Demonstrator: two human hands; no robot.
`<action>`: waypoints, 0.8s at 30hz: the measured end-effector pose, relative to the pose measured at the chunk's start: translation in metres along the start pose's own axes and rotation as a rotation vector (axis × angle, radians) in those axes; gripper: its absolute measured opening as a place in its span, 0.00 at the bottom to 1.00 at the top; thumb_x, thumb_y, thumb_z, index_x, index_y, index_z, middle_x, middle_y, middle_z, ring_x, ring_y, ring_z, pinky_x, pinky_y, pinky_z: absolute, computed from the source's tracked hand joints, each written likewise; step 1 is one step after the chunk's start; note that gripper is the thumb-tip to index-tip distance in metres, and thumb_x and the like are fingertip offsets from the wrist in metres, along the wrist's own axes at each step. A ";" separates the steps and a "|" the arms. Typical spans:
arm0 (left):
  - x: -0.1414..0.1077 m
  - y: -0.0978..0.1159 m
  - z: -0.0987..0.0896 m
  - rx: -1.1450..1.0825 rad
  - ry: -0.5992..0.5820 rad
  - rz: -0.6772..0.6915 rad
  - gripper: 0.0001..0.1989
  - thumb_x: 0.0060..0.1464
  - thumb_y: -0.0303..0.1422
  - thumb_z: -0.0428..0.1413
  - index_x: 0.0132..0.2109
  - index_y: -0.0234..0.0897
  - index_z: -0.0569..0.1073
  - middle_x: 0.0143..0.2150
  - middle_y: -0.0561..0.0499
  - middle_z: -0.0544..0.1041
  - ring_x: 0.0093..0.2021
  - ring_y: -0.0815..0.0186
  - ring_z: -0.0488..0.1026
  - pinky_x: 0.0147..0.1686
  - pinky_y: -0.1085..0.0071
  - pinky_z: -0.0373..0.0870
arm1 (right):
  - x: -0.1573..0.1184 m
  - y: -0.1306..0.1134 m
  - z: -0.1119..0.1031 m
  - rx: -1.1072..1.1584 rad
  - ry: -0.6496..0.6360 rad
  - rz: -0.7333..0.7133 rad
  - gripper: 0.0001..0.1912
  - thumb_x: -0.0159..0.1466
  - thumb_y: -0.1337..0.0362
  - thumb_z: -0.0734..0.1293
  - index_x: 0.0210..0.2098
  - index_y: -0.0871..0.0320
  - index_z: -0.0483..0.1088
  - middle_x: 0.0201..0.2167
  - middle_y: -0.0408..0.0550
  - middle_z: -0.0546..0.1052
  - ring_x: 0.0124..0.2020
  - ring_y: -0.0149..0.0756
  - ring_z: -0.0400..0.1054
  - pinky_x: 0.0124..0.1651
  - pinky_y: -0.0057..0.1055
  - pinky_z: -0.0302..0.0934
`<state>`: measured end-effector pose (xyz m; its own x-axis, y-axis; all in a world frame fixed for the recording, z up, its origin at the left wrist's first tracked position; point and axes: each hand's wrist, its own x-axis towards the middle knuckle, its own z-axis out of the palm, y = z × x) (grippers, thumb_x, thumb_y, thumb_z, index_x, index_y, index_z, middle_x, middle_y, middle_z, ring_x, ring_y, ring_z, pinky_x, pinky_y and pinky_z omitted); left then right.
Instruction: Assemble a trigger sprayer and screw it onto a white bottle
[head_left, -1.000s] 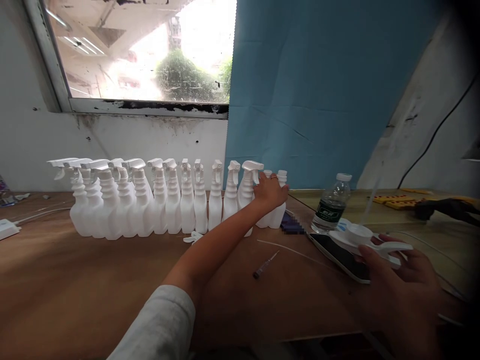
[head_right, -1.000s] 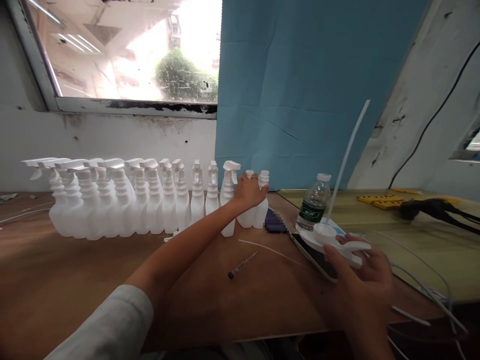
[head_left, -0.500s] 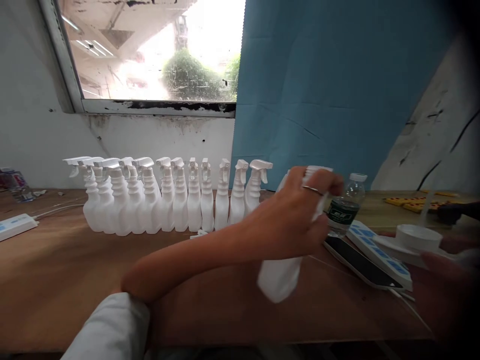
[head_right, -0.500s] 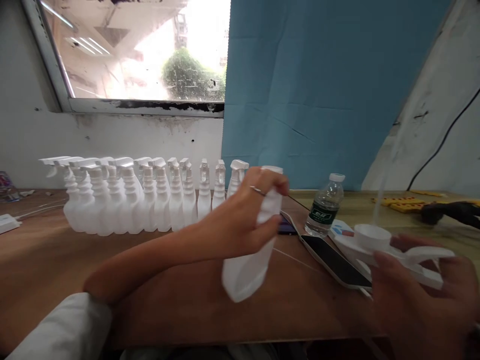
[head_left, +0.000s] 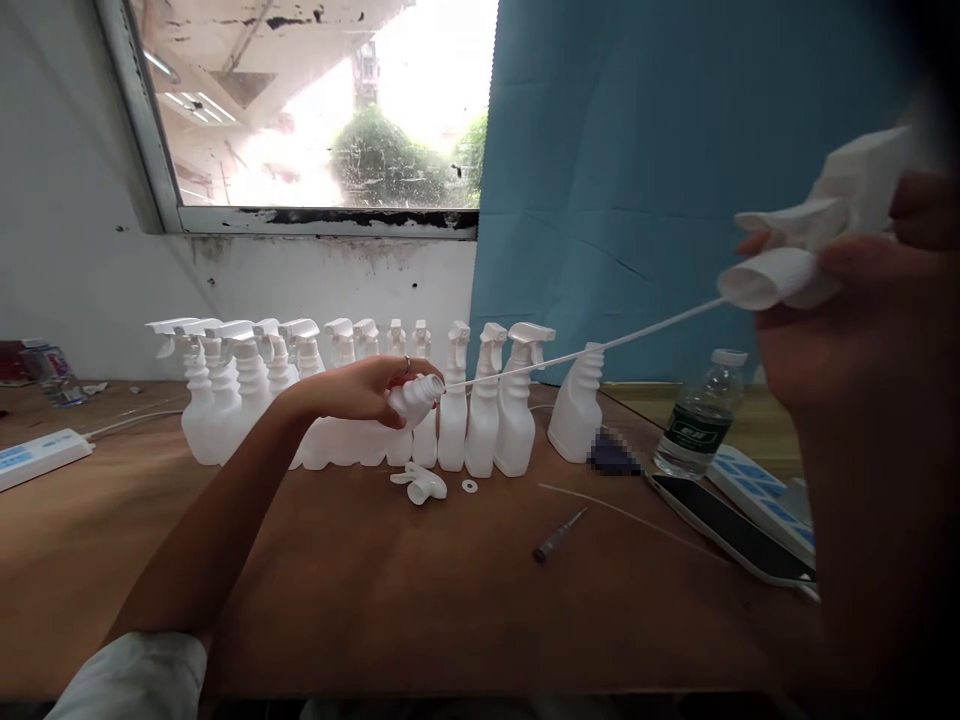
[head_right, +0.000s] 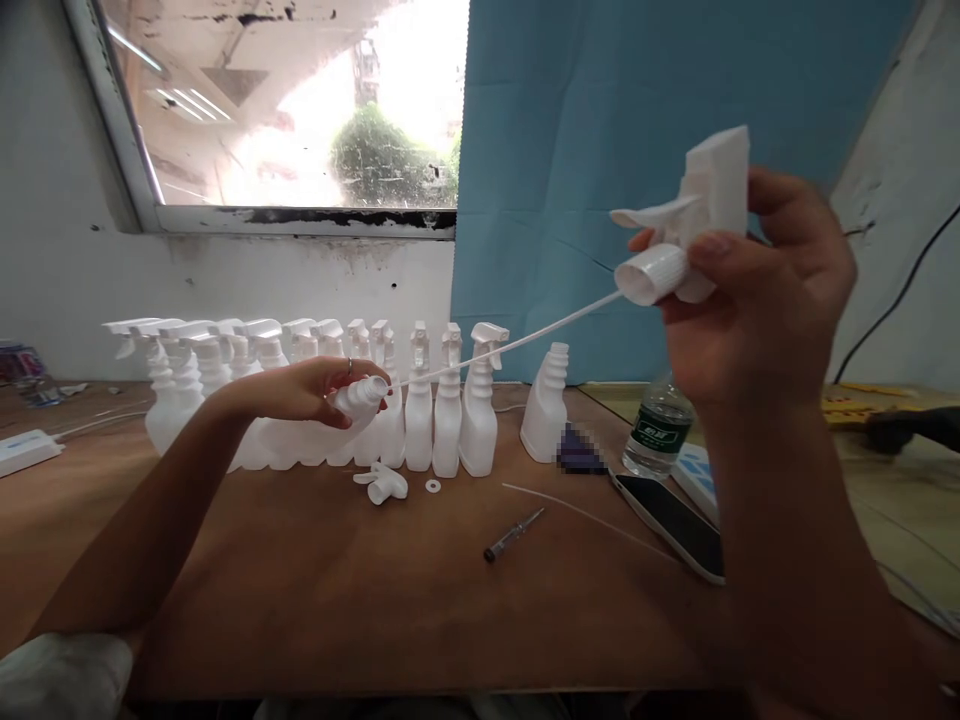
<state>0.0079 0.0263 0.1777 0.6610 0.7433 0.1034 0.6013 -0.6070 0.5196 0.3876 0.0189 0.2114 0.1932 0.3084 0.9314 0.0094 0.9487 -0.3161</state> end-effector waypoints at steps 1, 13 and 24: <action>0.001 -0.001 0.000 0.008 -0.004 -0.005 0.31 0.47 0.26 0.57 0.60 0.42 0.66 0.48 0.48 0.74 0.45 0.59 0.73 0.42 0.67 0.69 | 0.003 -0.003 0.010 0.033 -0.006 -0.005 0.16 0.47 0.64 0.76 0.36 0.46 0.79 0.30 0.42 0.72 0.30 0.34 0.72 0.25 0.32 0.60; -0.005 0.005 -0.001 0.065 -0.011 0.028 0.33 0.48 0.27 0.58 0.63 0.44 0.66 0.55 0.48 0.74 0.47 0.60 0.73 0.42 0.69 0.69 | -0.001 0.018 0.052 0.181 -0.106 -0.056 0.20 0.47 0.65 0.79 0.41 0.53 0.77 0.33 0.44 0.74 0.30 0.37 0.74 0.23 0.29 0.63; -0.006 0.000 -0.007 0.082 0.039 0.014 0.32 0.48 0.27 0.57 0.62 0.44 0.68 0.55 0.48 0.75 0.52 0.58 0.71 0.48 0.67 0.67 | 0.013 0.020 0.027 0.115 0.016 -0.068 0.15 0.48 0.65 0.69 0.36 0.48 0.77 0.32 0.45 0.71 0.33 0.39 0.69 0.24 0.31 0.59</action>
<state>0.0003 0.0236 0.1834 0.6525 0.7441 0.1434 0.6280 -0.6369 0.4472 0.3639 0.0438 0.2224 0.2115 0.2431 0.9467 -0.0898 0.9693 -0.2288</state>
